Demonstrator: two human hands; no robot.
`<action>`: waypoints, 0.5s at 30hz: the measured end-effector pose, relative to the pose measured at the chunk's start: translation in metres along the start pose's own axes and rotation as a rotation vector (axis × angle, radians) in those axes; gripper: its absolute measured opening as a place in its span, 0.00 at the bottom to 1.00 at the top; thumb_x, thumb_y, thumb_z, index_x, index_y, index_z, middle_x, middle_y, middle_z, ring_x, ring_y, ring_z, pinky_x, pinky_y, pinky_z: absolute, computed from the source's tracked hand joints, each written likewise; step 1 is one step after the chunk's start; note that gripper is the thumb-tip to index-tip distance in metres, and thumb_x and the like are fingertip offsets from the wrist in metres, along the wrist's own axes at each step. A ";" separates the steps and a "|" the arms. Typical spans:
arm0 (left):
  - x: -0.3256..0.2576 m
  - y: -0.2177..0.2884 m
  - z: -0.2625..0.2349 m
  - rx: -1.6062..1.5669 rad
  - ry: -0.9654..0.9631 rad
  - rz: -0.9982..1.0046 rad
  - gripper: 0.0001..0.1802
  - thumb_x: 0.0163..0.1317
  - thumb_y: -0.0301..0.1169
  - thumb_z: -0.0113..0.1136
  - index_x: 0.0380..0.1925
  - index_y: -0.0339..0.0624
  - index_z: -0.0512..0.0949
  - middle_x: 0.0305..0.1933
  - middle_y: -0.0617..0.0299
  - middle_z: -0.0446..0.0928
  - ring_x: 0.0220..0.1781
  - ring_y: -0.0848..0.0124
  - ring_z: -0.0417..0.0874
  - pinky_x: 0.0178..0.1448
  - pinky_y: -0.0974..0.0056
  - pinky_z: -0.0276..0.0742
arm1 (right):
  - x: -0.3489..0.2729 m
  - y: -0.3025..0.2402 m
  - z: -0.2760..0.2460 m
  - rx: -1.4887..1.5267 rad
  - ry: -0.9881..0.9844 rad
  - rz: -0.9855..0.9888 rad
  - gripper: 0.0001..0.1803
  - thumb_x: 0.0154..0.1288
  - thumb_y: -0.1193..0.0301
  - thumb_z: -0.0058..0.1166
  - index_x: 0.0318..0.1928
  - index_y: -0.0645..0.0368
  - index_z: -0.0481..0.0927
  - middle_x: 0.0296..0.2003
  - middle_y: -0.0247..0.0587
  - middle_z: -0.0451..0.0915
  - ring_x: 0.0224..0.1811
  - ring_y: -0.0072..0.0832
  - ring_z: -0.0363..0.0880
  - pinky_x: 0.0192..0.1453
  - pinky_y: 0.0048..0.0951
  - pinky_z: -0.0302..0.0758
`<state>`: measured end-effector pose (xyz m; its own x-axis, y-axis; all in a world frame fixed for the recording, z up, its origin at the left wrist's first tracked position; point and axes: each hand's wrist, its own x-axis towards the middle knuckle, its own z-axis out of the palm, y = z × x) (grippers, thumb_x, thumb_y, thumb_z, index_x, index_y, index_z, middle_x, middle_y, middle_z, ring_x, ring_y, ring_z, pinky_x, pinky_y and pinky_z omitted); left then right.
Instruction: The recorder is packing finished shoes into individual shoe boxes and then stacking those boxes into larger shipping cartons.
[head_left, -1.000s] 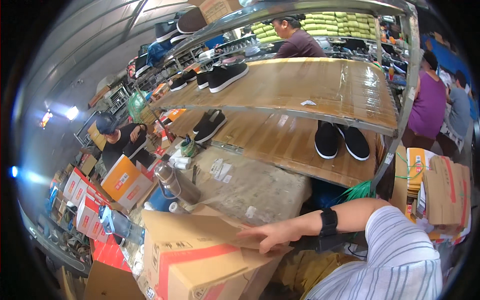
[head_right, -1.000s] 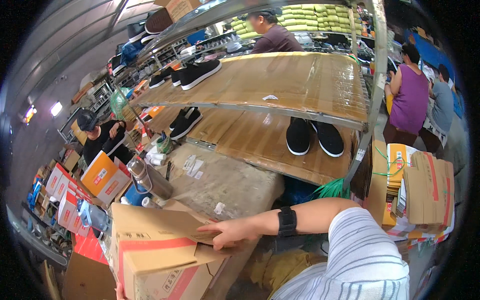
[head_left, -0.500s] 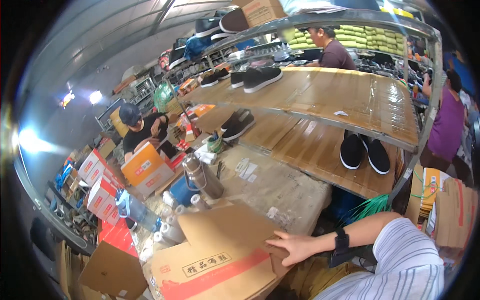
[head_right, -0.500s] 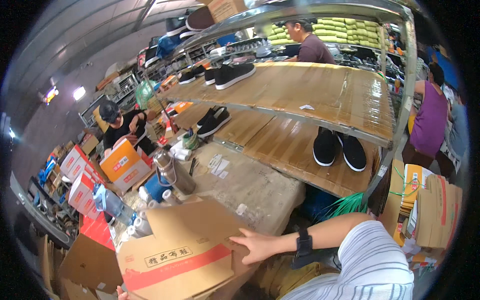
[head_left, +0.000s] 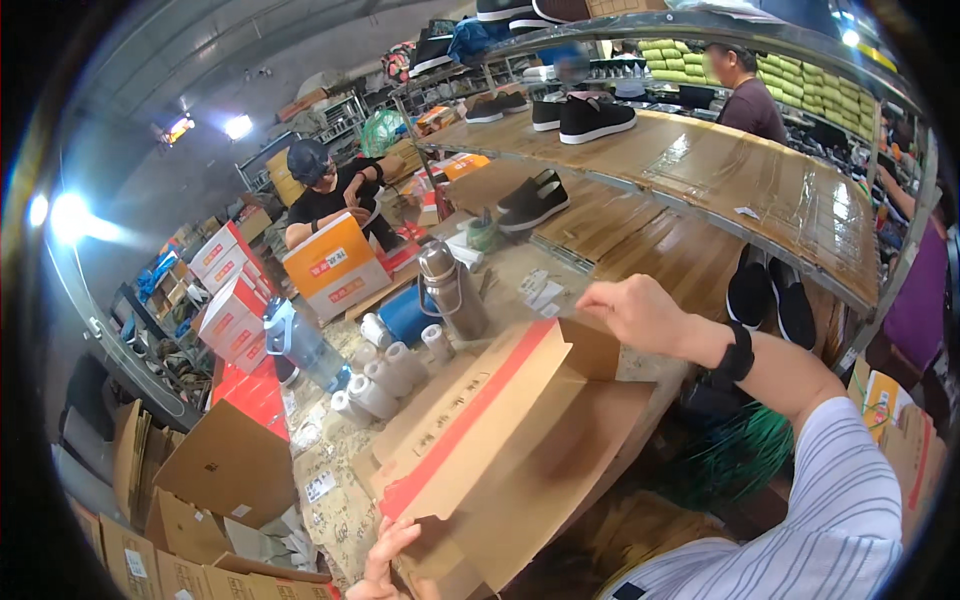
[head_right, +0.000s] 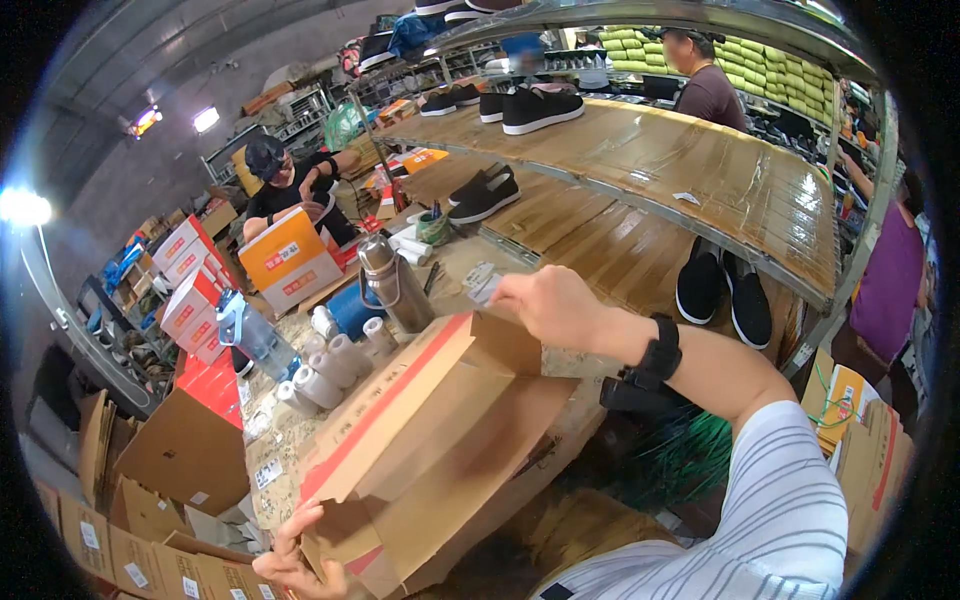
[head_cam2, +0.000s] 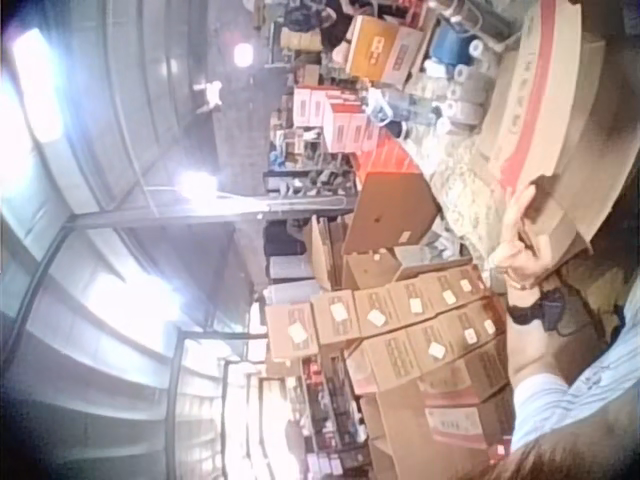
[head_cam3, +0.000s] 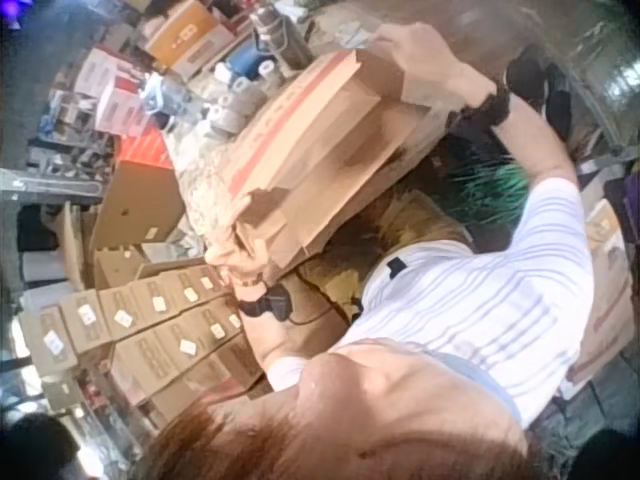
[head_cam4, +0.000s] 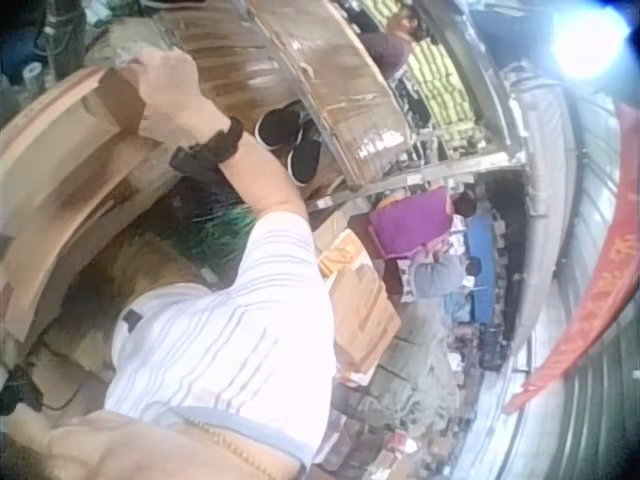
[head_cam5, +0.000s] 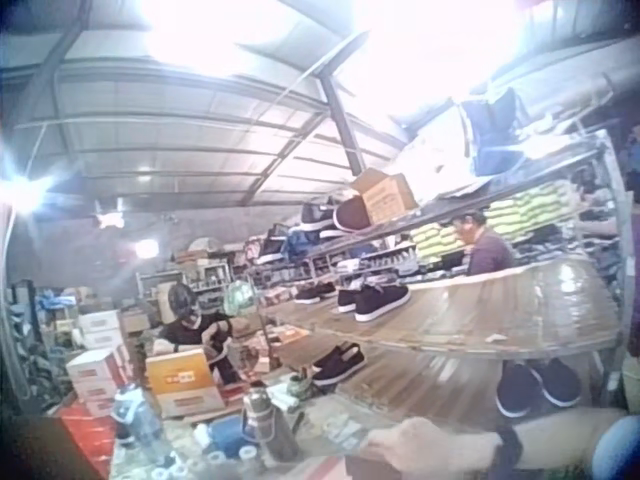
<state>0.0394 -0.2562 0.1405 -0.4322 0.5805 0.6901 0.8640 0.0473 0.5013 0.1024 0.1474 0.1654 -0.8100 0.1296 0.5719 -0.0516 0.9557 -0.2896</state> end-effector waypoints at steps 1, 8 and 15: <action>0.005 -0.001 -0.001 0.033 -0.010 0.056 0.25 0.53 0.20 0.47 0.54 0.31 0.61 0.55 0.42 0.70 0.60 0.53 0.71 0.66 0.54 0.63 | 0.003 -0.003 0.000 0.004 0.000 -0.004 0.11 0.59 0.71 0.51 0.43 0.54 0.77 0.28 0.44 0.81 0.31 0.44 0.81 0.31 0.39 0.76; 0.053 -0.078 -0.006 -0.508 0.329 -0.357 0.30 0.45 0.15 0.37 0.53 0.30 0.67 0.48 0.50 0.75 0.53 0.63 0.76 0.60 0.59 0.70 | 0.030 -0.052 0.022 -0.005 0.342 -0.204 0.19 0.55 0.70 0.58 0.49 0.52 0.76 0.44 0.48 0.78 0.51 0.41 0.75 0.52 0.44 0.71; 0.046 -0.153 0.026 -0.770 0.374 -0.533 0.35 0.49 0.17 0.44 0.63 0.37 0.58 0.51 0.52 0.70 0.57 0.62 0.71 0.65 0.58 0.66 | 0.026 -0.050 0.137 0.363 -0.091 -0.337 0.15 0.66 0.62 0.48 0.48 0.54 0.79 0.42 0.38 0.79 0.53 0.33 0.71 0.64 0.39 0.55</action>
<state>-0.1055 -0.2153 0.0821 -0.8810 0.3385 0.3305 0.1892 -0.3882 0.9019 0.0042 0.0672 0.0898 -0.7601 -0.2089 0.6153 -0.5054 0.7852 -0.3578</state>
